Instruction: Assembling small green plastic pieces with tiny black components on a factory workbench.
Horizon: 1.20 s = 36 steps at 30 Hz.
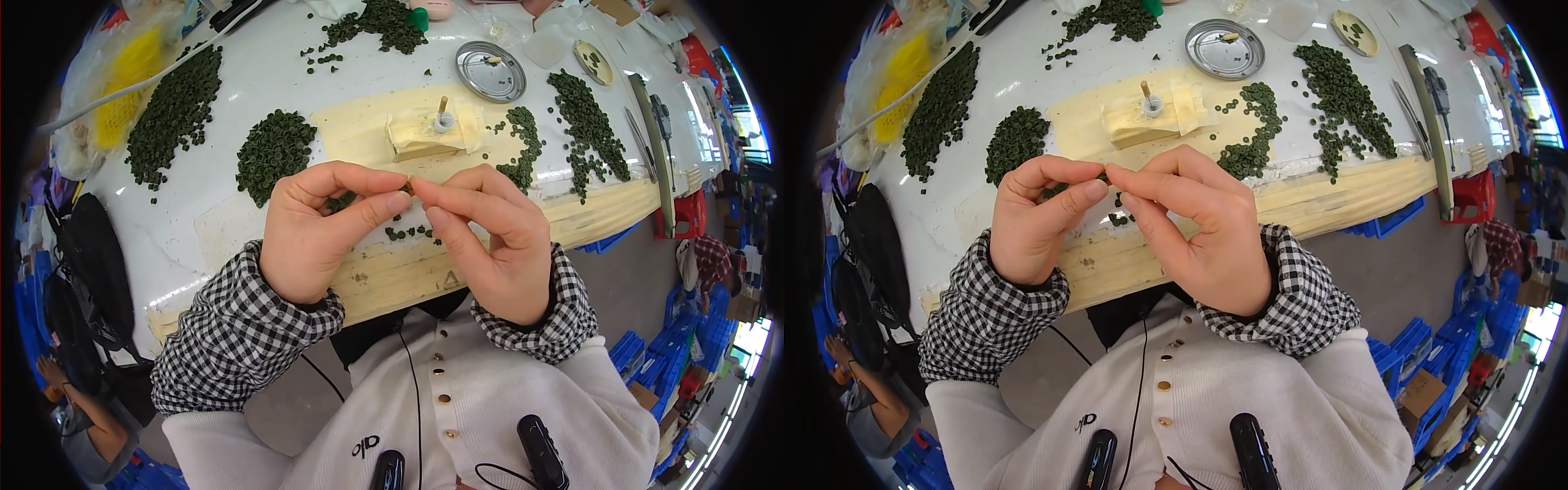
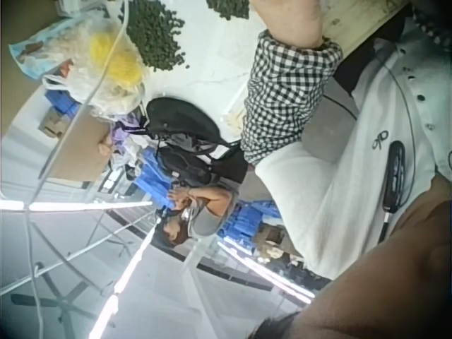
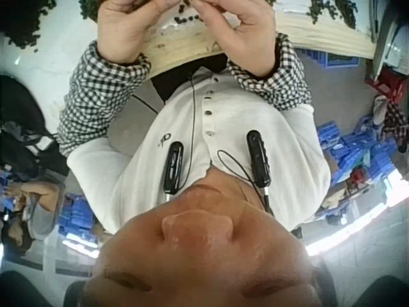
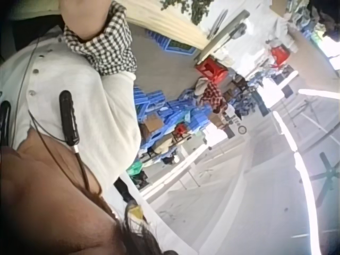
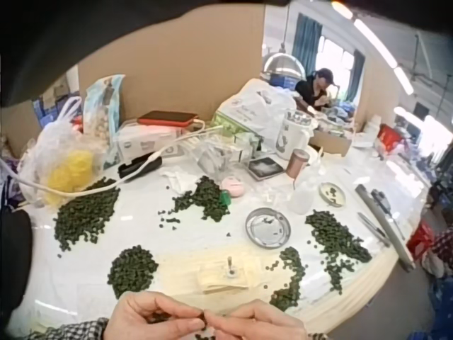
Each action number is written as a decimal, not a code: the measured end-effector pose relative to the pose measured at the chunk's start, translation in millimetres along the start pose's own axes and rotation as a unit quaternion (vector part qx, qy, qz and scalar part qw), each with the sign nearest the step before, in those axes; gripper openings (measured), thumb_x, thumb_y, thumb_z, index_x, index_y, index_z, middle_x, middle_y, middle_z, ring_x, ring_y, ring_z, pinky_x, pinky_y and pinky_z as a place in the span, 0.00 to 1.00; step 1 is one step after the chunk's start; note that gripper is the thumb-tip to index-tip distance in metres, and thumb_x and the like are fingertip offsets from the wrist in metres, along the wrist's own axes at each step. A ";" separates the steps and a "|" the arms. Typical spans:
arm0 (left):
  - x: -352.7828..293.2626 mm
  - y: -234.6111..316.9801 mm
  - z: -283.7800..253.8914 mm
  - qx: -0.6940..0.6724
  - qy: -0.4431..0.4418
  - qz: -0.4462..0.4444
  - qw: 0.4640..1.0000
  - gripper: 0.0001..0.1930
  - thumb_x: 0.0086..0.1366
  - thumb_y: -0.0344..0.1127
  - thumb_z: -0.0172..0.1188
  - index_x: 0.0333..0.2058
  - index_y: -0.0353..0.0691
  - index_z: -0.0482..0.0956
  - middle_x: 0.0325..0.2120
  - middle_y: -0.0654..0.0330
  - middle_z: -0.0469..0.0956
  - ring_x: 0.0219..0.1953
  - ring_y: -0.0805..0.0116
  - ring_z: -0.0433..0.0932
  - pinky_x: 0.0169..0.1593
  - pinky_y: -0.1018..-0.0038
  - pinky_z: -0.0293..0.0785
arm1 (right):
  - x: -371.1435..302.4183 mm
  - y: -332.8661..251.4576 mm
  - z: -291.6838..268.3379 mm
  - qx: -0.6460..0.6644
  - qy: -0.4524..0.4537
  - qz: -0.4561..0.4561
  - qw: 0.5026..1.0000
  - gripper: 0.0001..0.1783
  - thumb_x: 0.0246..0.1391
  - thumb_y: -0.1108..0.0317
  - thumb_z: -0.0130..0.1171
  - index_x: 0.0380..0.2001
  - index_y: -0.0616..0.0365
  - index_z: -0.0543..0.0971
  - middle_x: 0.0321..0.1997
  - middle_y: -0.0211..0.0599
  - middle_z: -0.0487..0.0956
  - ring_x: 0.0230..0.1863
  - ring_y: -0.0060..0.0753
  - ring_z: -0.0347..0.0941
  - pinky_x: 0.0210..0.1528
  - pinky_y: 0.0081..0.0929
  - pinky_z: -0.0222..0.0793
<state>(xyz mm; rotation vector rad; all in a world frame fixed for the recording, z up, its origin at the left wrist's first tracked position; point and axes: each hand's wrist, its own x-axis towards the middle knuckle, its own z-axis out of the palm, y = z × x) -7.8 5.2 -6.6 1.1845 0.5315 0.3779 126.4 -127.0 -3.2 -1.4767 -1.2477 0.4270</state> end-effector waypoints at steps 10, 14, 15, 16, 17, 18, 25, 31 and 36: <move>-1.0 1.5 -1.0 -0.011 -0.027 -0.005 1.000 0.06 0.54 0.23 0.62 0.33 0.33 0.79 0.30 0.59 0.80 0.34 0.77 0.77 0.41 0.81 0.73 | -1.0 1.4 -1.1 0.065 0.007 0.039 0.997 0.12 0.47 0.80 0.57 0.38 0.62 0.80 0.30 0.36 0.75 0.30 0.24 0.72 0.34 0.17 0.69; 0.1 -1.6 1.2 -0.005 -0.050 0.002 0.999 0.06 0.54 0.22 0.62 0.32 0.34 0.78 0.29 0.61 0.79 0.31 0.79 0.75 0.36 0.83 0.70 | 0.5 2.7 -4.5 0.058 0.003 0.037 0.998 0.08 0.46 0.79 0.59 0.33 0.62 0.80 0.30 0.36 0.75 0.30 0.24 0.73 0.34 0.18 0.70; 0.4 -2.8 1.5 -0.010 -0.053 0.005 0.999 0.06 0.54 0.21 0.61 0.32 0.35 0.77 0.28 0.62 0.79 0.30 0.80 0.74 0.34 0.84 0.69 | 0.7 3.2 -4.9 0.062 0.002 0.037 0.997 0.08 0.46 0.79 0.59 0.32 0.62 0.80 0.30 0.36 0.75 0.31 0.24 0.73 0.34 0.18 0.70; 0.3 -2.2 1.3 -0.014 -0.056 -0.004 0.998 0.06 0.54 0.21 0.61 0.32 0.35 0.77 0.29 0.61 0.79 0.31 0.79 0.74 0.35 0.84 0.69 | 0.9 3.5 -5.1 0.065 0.001 0.038 0.997 0.07 0.46 0.79 0.59 0.31 0.63 0.79 0.30 0.36 0.75 0.31 0.24 0.73 0.34 0.18 0.70; 0.1 -1.1 0.9 -0.018 -0.059 -0.013 0.998 0.06 0.54 0.21 0.61 0.32 0.35 0.77 0.29 0.61 0.79 0.31 0.79 0.75 0.35 0.84 0.70 | 1.3 3.3 -5.4 0.059 -0.002 0.036 0.998 0.07 0.46 0.79 0.59 0.31 0.63 0.79 0.30 0.36 0.75 0.30 0.24 0.73 0.33 0.18 0.70; 0.3 -0.5 0.7 -0.022 -0.063 -0.021 0.998 0.06 0.54 0.20 0.61 0.32 0.35 0.77 0.29 0.60 0.79 0.32 0.78 0.75 0.36 0.83 0.70 | 1.9 2.6 -5.9 0.053 -0.004 0.035 0.998 0.06 0.46 0.80 0.59 0.31 0.63 0.79 0.30 0.36 0.75 0.30 0.24 0.73 0.33 0.18 0.70; -1.0 1.0 0.7 -0.004 -0.013 0.006 1.000 0.05 0.54 0.22 0.62 0.31 0.35 0.78 0.29 0.61 0.79 0.31 0.79 0.75 0.37 0.83 0.70 | 0.5 -2.6 -0.5 0.009 0.003 0.013 1.000 0.11 0.47 0.81 0.57 0.36 0.62 0.80 0.29 0.36 0.75 0.28 0.24 0.73 0.32 0.18 0.69; -0.2 2.0 -1.7 -0.007 -0.057 -0.013 0.998 0.06 0.55 0.23 0.62 0.33 0.34 0.78 0.30 0.60 0.80 0.33 0.78 0.76 0.39 0.82 0.71 | 1.0 1.2 -3.1 0.054 -0.004 0.025 0.998 0.09 0.47 0.80 0.58 0.34 0.63 0.79 0.29 0.36 0.75 0.30 0.25 0.73 0.33 0.18 0.70; 1.2 0.6 4.4 -0.038 -0.081 -0.043 0.995 0.05 0.56 0.23 0.61 0.32 0.35 0.77 0.25 0.64 0.77 0.26 0.81 0.71 0.29 0.85 0.65 | -0.2 3.2 -7.5 0.089 -0.018 0.034 0.995 0.07 0.44 0.79 0.60 0.30 0.62 0.78 0.29 0.36 0.75 0.30 0.25 0.73 0.34 0.19 0.70</move>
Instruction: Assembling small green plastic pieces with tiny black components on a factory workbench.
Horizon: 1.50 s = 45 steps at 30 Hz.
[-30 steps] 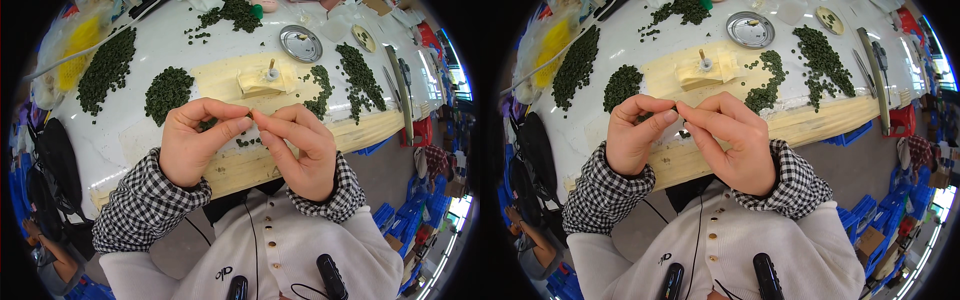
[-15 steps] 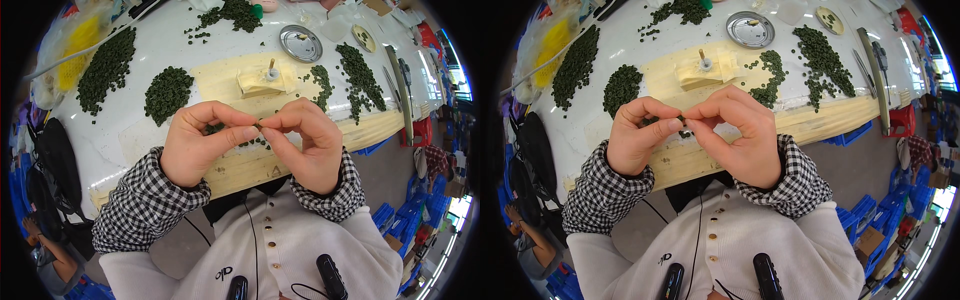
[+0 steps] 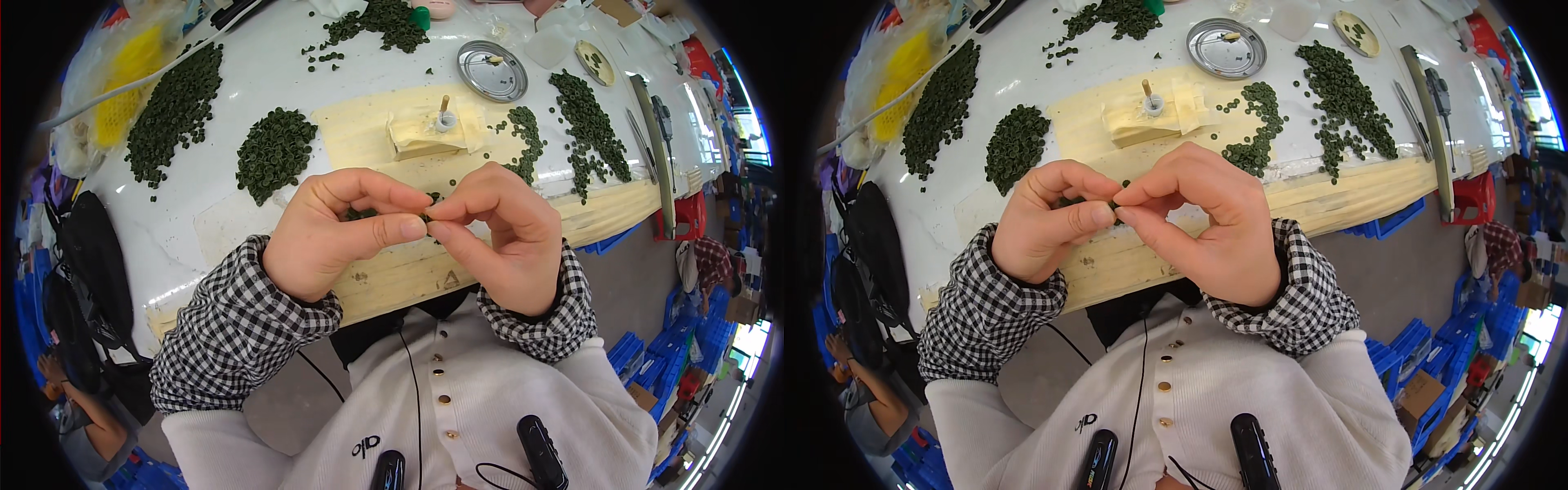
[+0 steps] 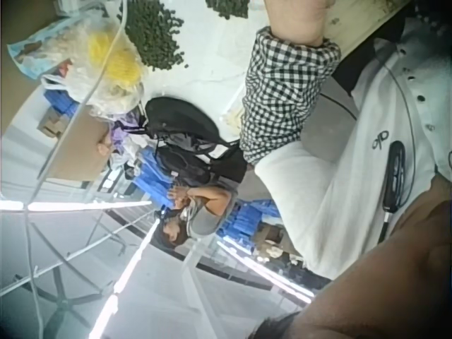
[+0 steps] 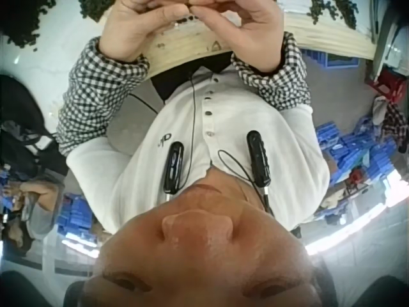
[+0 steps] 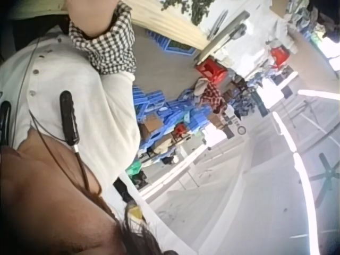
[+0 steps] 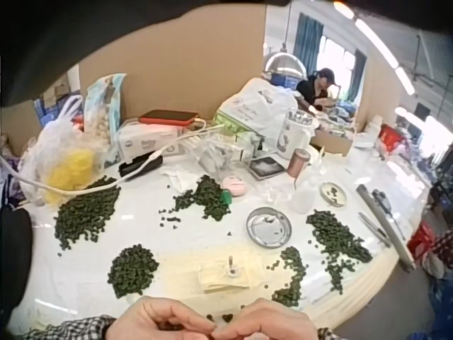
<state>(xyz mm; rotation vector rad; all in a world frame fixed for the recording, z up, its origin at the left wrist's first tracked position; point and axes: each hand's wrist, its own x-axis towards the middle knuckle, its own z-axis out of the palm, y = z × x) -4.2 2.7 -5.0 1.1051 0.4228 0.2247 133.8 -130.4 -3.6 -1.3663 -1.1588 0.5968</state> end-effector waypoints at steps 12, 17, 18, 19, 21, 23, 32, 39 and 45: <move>-0.4 3.4 -5.8 -0.031 -0.072 -0.081 0.994 0.06 0.56 0.28 0.62 0.33 0.34 0.76 0.22 0.65 0.75 0.19 0.84 0.61 0.21 0.85 0.54 | 5.9 -9.5 -8.2 -0.134 -0.037 -0.111 0.984 0.11 0.40 0.79 0.65 0.31 0.59 0.80 0.28 0.34 0.74 0.28 0.27 0.72 0.30 0.21 0.70; -0.9 2.3 -12.1 -0.048 -0.105 -0.131 0.985 0.06 0.56 0.27 0.62 0.32 0.34 0.76 0.27 0.58 0.79 0.18 0.83 0.62 0.21 0.86 0.55 | 4.9 -7.6 -9.4 -0.136 -0.044 -0.144 0.979 0.11 0.38 0.76 0.67 0.30 0.59 0.80 0.27 0.34 0.74 0.25 0.27 0.72 0.26 0.21 0.69; -0.7 2.7 -12.1 -0.053 -0.109 -0.134 0.984 0.06 0.56 0.27 0.61 0.32 0.34 0.76 0.27 0.57 0.79 0.18 0.83 0.62 0.20 0.86 0.55 | 5.0 -7.1 -9.9 -0.140 -0.042 -0.151 0.978 0.11 0.38 0.76 0.67 0.30 0.60 0.80 0.27 0.34 0.74 0.25 0.28 0.71 0.26 0.21 0.68; -0.3 2.7 -11.8 -0.048 -0.106 -0.133 0.984 0.06 0.56 0.29 0.62 0.32 0.35 0.77 0.26 0.61 0.78 0.19 0.84 0.63 0.21 0.87 0.56 | 5.1 -6.2 -10.4 -0.149 -0.041 -0.159 0.975 0.11 0.38 0.76 0.67 0.29 0.60 0.80 0.27 0.34 0.74 0.24 0.28 0.71 0.25 0.21 0.68; 0.5 2.4 -10.8 -0.039 -0.100 -0.133 0.985 0.07 0.56 0.32 0.64 0.32 0.37 0.79 0.23 0.68 0.76 0.21 0.86 0.66 0.23 0.88 0.59 | 5.4 -4.4 -11.6 -0.167 -0.039 -0.176 0.969 0.11 0.37 0.76 0.68 0.29 0.60 0.80 0.26 0.34 0.73 0.24 0.27 0.71 0.25 0.21 0.68; 0.7 2.7 -11.1 -0.038 -0.100 -0.142 0.984 0.07 0.57 0.32 0.63 0.32 0.37 0.79 0.24 0.67 0.77 0.21 0.87 0.66 0.23 0.88 0.58 | 5.6 -4.0 -12.4 -0.180 -0.038 -0.187 0.965 0.11 0.37 0.75 0.68 0.29 0.60 0.80 0.26 0.34 0.73 0.24 0.27 0.70 0.24 0.21 0.67; -0.3 5.1 -6.8 0.037 -0.075 -0.056 0.995 0.07 0.59 0.30 0.60 0.34 0.33 0.79 0.29 0.61 0.80 0.30 0.81 0.74 0.35 0.86 0.69 | 5.0 -3.6 -12.5 -0.200 -0.034 -0.176 0.963 0.12 0.37 0.76 0.67 0.30 0.60 0.80 0.26 0.34 0.73 0.23 0.27 0.70 0.24 0.21 0.67; -0.6 1.2 -3.3 0.077 -0.053 0.005 0.996 0.05 0.58 0.26 0.57 0.33 0.32 0.77 0.30 0.59 0.80 0.33 0.80 0.75 0.39 0.84 0.69 | 6.2 -2.8 -11.9 -0.074 -0.059 -0.053 0.994 0.09 0.45 0.81 0.59 0.33 0.64 0.79 0.29 0.34 0.75 0.29 0.24 0.75 0.32 0.18 0.72; -2.3 4.2 -3.6 0.134 -0.035 0.005 0.990 0.05 0.58 0.26 0.58 0.32 0.32 0.78 0.29 0.60 0.80 0.32 0.79 0.75 0.39 0.83 0.70 | -0.5 0.7 -5.7 0.075 -0.037 0.081 0.993 0.07 0.51 0.78 0.55 0.35 0.67 0.76 0.32 0.36 0.78 0.36 0.23 0.77 0.38 0.18 0.74</move>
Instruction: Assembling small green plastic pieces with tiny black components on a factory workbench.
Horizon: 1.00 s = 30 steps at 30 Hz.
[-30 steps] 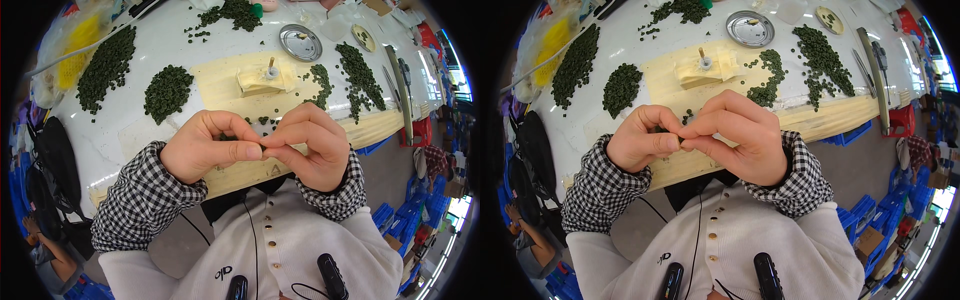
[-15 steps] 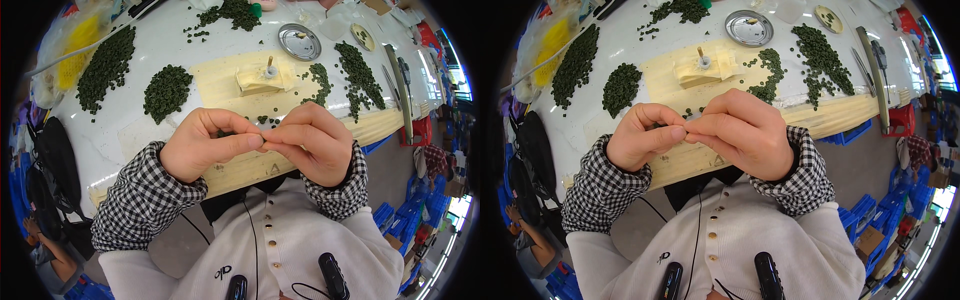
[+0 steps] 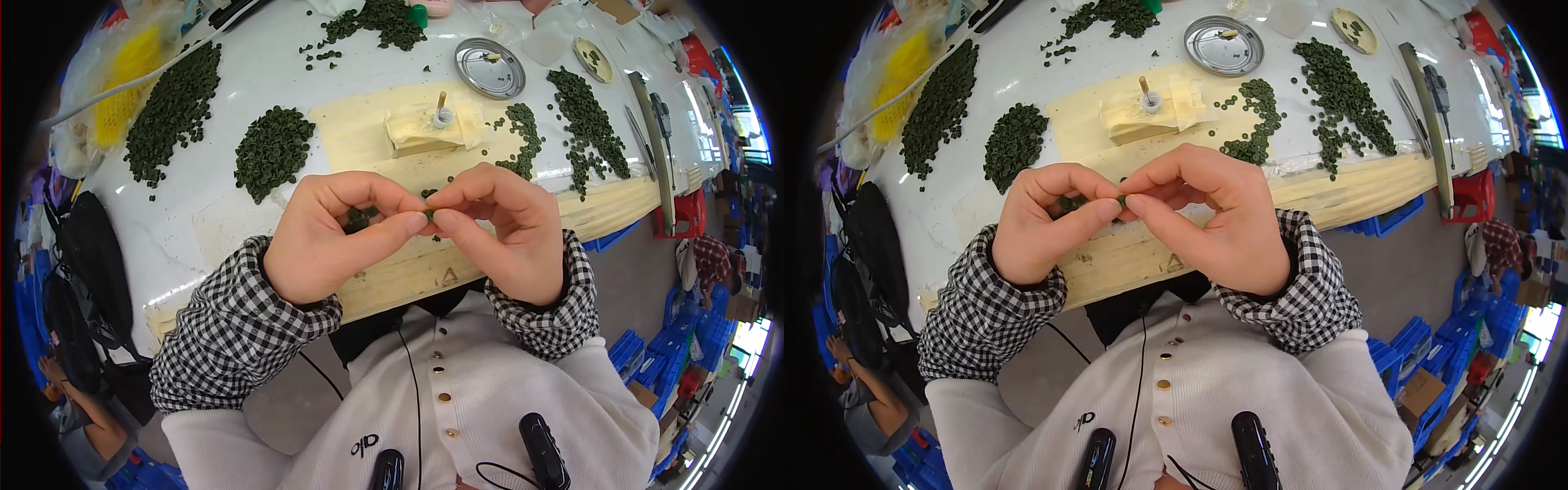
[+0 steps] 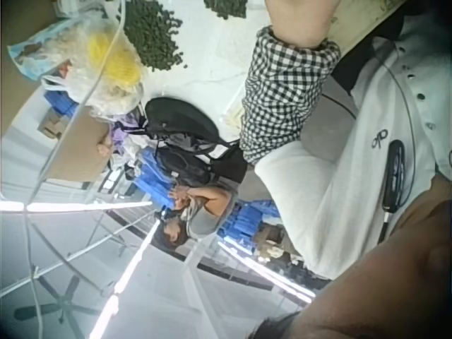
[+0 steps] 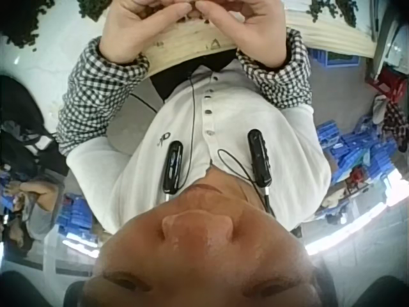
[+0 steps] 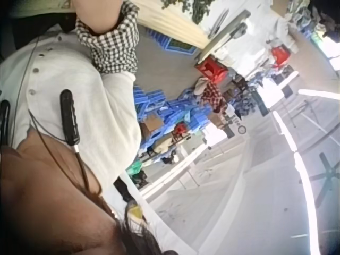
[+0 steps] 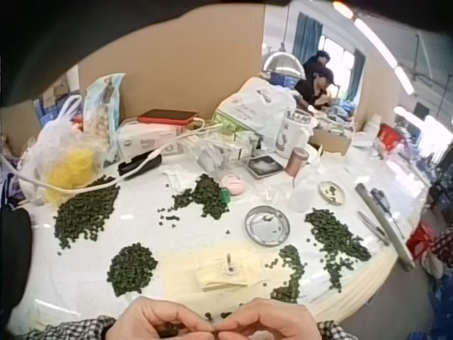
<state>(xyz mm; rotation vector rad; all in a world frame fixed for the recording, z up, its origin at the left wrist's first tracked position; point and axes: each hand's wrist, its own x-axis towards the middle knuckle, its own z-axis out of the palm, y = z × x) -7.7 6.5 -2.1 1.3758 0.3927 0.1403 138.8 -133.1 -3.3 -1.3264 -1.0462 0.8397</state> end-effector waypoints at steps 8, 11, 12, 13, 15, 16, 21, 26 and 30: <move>-1.4 -0.7 2.5 0.014 0.020 0.003 1.000 0.05 0.57 0.26 0.58 0.32 0.31 0.78 0.28 0.62 0.79 0.31 0.81 0.74 0.38 0.83 0.70 | -1.2 1.1 1.8 -0.018 0.006 0.004 1.000 0.06 0.51 0.77 0.56 0.34 0.67 0.76 0.32 0.37 0.79 0.34 0.23 0.77 0.38 0.19 0.74; -2.3 -0.6 2.4 0.021 0.023 0.008 0.999 0.05 0.57 0.26 0.59 0.32 0.31 0.78 0.28 0.62 0.79 0.31 0.81 0.74 0.38 0.84 0.70 | -1.2 2.1 2.5 -0.016 0.007 0.001 1.000 0.06 0.50 0.77 0.56 0.33 0.67 0.76 0.32 0.37 0.79 0.34 0.22 0.77 0.37 0.18 0.74; -2.3 -0.6 2.3 0.026 0.022 0.010 0.999 0.05 0.57 0.26 0.59 0.32 0.31 0.78 0.27 0.63 0.79 0.31 0.82 0.74 0.37 0.84 0.69 | -1.2 2.4 2.7 -0.016 0.008 0.000 1.000 0.06 0.50 0.77 0.56 0.33 0.67 0.76 0.31 0.37 0.79 0.34 0.22 0.77 0.37 0.18 0.73; -2.3 -0.6 2.5 0.025 0.023 0.009 0.999 0.05 0.57 0.26 0.59 0.32 0.32 0.78 0.27 0.63 0.79 0.30 0.82 0.73 0.37 0.84 0.69 | -1.2 2.5 2.8 -0.016 0.008 0.000 1.000 0.06 0.50 0.77 0.56 0.33 0.67 0.76 0.31 0.36 0.79 0.34 0.22 0.77 0.37 0.18 0.73; -2.6 -0.1 3.2 0.024 0.026 0.006 0.999 0.04 0.57 0.26 0.59 0.31 0.32 0.79 0.26 0.64 0.79 0.30 0.83 0.72 0.36 0.84 0.68 | -1.1 2.9 2.9 -0.016 0.009 0.000 1.000 0.06 0.49 0.77 0.56 0.32 0.67 0.76 0.31 0.36 0.79 0.33 0.21 0.77 0.37 0.18 0.73; -2.6 0.3 3.0 0.032 0.026 0.009 0.999 0.04 0.56 0.26 0.59 0.31 0.32 0.79 0.26 0.65 0.79 0.29 0.83 0.72 0.36 0.84 0.68 | -1.1 3.0 3.2 -0.015 0.009 -0.003 1.000 0.06 0.49 0.77 0.56 0.32 0.66 0.77 0.30 0.36 0.79 0.33 0.21 0.77 0.37 0.18 0.73; -2.8 0.3 3.1 0.048 0.032 0.019 0.998 0.03 0.55 0.25 0.60 0.30 0.33 0.79 0.25 0.66 0.79 0.28 0.84 0.71 0.35 0.85 0.67 | -1.4 3.9 3.8 -0.028 0.011 -0.014 0.999 0.05 0.49 0.76 0.57 0.31 0.66 0.77 0.30 0.35 0.79 0.32 0.21 0.77 0.37 0.18 0.73; 0.0 -3.4 3.3 0.026 0.030 0.020 0.999 0.04 0.56 0.26 0.59 0.30 0.32 0.79 0.25 0.64 0.79 0.28 0.83 0.72 0.35 0.84 0.68 | -1.5 2.5 3.7 -0.022 0.025 -0.004 0.999 0.05 0.49 0.77 0.58 0.32 0.66 0.77 0.30 0.35 0.79 0.31 0.21 0.76 0.36 0.18 0.72; 1.9 -2.6 0.1 0.025 0.027 -0.037 0.999 0.05 0.57 0.27 0.59 0.31 0.31 0.78 0.26 0.63 0.79 0.29 0.81 0.74 0.36 0.84 0.69 | 2.3 -2.4 -13.8 -0.128 0.065 -0.014 0.989 0.06 0.49 0.77 0.58 0.32 0.67 0.77 0.30 0.36 0.79 0.30 0.21 0.76 0.35 0.17 0.72</move>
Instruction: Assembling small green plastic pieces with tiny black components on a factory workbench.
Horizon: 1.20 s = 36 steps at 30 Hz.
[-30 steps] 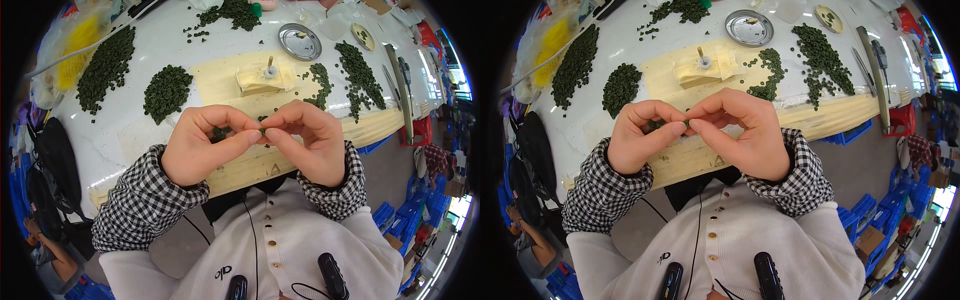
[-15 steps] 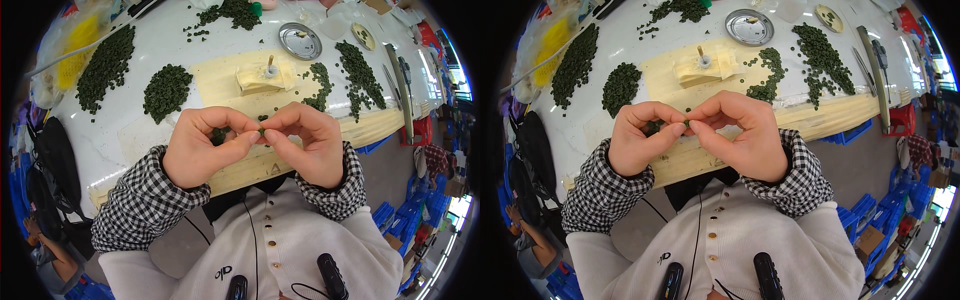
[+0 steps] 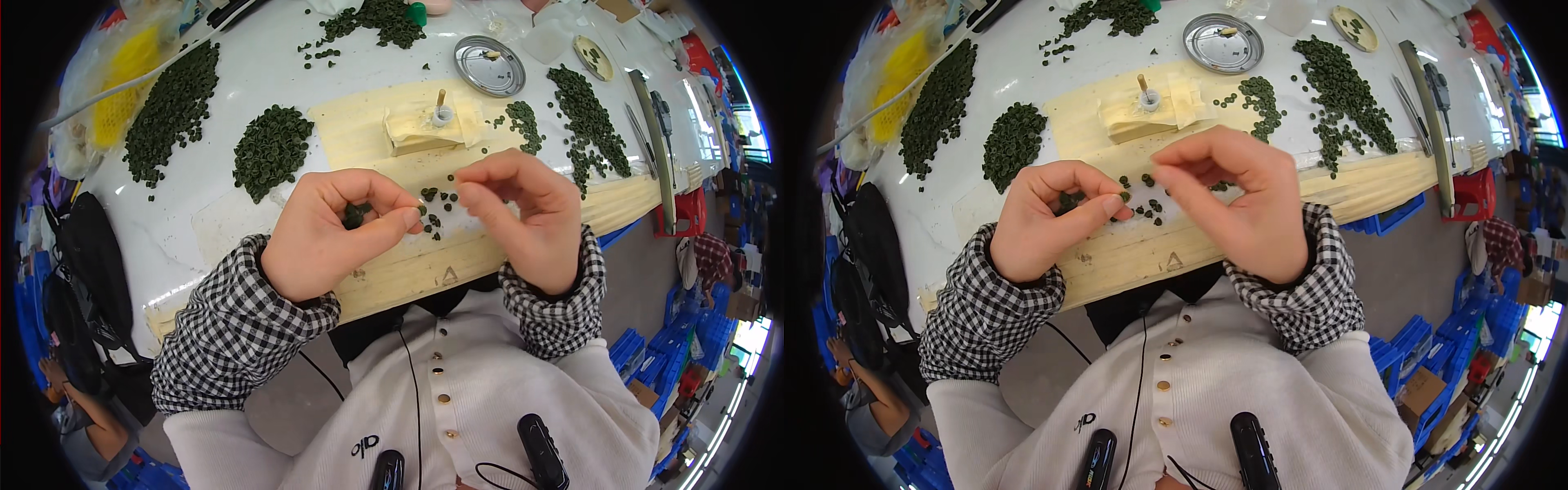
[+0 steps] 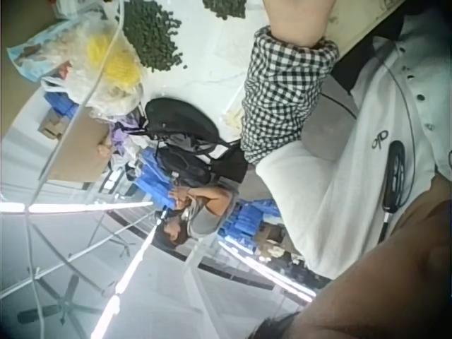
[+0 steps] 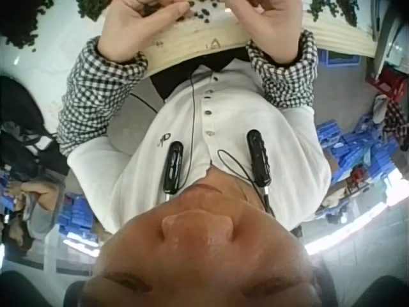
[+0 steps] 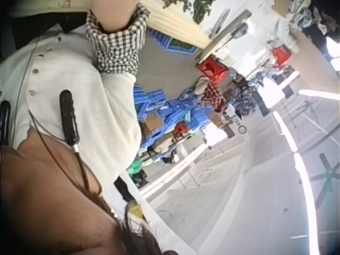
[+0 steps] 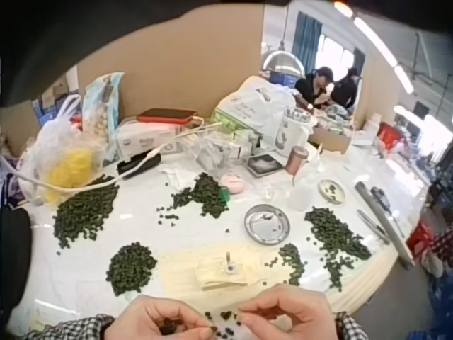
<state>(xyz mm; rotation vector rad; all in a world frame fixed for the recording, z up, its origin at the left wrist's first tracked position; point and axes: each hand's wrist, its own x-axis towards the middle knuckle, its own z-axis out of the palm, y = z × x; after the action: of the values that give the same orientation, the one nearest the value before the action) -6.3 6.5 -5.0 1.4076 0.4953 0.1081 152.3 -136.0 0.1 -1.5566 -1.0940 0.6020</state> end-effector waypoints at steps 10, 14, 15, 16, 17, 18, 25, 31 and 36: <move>6.1 -2.0 -7.5 0.028 0.008 -0.004 1.000 0.06 0.60 0.29 0.56 0.35 0.34 0.75 0.25 0.64 0.78 0.22 0.85 0.67 0.27 0.88 0.63 | 8.9 17.2 -9.6 -0.315 0.016 -0.145 0.938 0.06 0.38 0.74 0.64 0.23 0.58 0.77 0.23 0.32 0.72 0.29 0.36 0.66 0.31 0.28 0.65; 6.4 -1.1 -11.1 -0.214 -0.006 -0.058 0.975 0.08 0.63 0.28 0.49 0.41 0.35 0.71 0.29 0.59 0.77 0.19 0.86 0.59 0.23 0.89 0.57 | 10.8 14.9 -1.1 -0.364 0.008 -0.160 0.918 0.06 0.39 0.72 0.63 0.23 0.57 0.76 0.24 0.30 0.72 0.29 0.34 0.67 0.31 0.28 0.65; 7.1 -4.2 -11.7 -0.267 -0.009 -0.053 0.962 0.09 0.64 0.28 0.48 0.43 0.35 0.70 0.31 0.58 0.77 0.18 0.85 0.58 0.22 0.89 0.55 | 11.2 16.8 0.4 -0.373 0.015 -0.171 0.912 0.06 0.39 0.72 0.63 0.22 0.56 0.76 0.24 0.29 0.71 0.29 0.34 0.67 0.30 0.27 0.66; 7.1 -4.7 -11.0 -0.277 -0.008 -0.045 0.960 0.09 0.64 0.28 0.47 0.43 0.35 0.70 0.32 0.57 0.77 0.18 0.85 0.58 0.22 0.89 0.55 | 11.6 17.6 1.9 -0.383 0.021 -0.182 0.905 0.06 0.39 0.72 0.63 0.22 0.56 0.75 0.24 0.29 0.71 0.29 0.34 0.67 0.30 0.27 0.66; 7.2 -4.9 -9.7 -0.287 -0.008 -0.036 0.957 0.10 0.65 0.28 0.46 0.43 0.35 0.70 0.33 0.56 0.77 0.18 0.85 0.58 0.22 0.89 0.55 | 11.9 16.0 3.7 -0.391 0.020 -0.179 0.902 0.06 0.39 0.72 0.63 0.23 0.56 0.75 0.24 0.30 0.71 0.28 0.34 0.67 0.29 0.27 0.65; 7.9 -5.4 -8.7 -0.297 -0.009 -0.028 0.954 0.10 0.65 0.28 0.45 0.44 0.35 0.70 0.34 0.55 0.77 0.18 0.85 0.58 0.21 0.89 0.55 | 12.3 13.4 5.3 -0.401 0.019 -0.177 0.899 0.06 0.39 0.73 0.63 0.23 0.57 0.75 0.23 0.31 0.70 0.28 0.34 0.67 0.29 0.28 0.65; 7.1 -2.4 -5.5 -0.257 -0.015 -0.045 0.965 0.12 0.70 0.36 0.40 0.42 0.36 0.70 0.26 0.58 0.77 0.14 0.85 0.55 0.18 0.87 0.53 | 10.0 8.7 4.1 -0.473 -0.010 -0.191 0.860 0.06 0.39 0.73 0.61 0.24 0.56 0.74 0.23 0.30 0.69 0.27 0.32 0.67 0.27 0.26 0.65; 5.5 -4.1 -12.1 -0.279 -0.047 -0.051 0.958 0.18 0.71 0.43 0.37 0.37 0.35 0.71 0.13 0.69 0.64 0.13 0.83 0.53 0.18 0.86 0.51 | 18.3 4.5 -2.3 -0.557 -0.077 -0.308 0.767 0.05 0.34 0.71 0.54 0.15 0.55 0.68 0.22 0.28 0.64 0.28 0.25 0.66 0.25 0.21 0.64; 4.2 6.2 -3.2 -0.288 -0.002 -0.087 0.954 0.16 0.70 0.40 0.38 0.41 0.34 0.71 0.17 0.71 0.59 0.15 0.83 0.54 0.18 0.86 0.51 | 18.5 3.9 -4.5 -0.571 -0.100 -0.286 0.763 0.07 0.37 0.71 0.54 0.25 0.57 0.71 0.25 0.30 0.65 0.29 0.27 0.68 0.27 0.22 0.66</move>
<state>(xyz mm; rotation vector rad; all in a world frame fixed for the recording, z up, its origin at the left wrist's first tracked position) -2.5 12.0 -0.4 0.7888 0.5297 0.0974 165.6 -121.8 0.8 -1.9680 -2.2268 -0.4811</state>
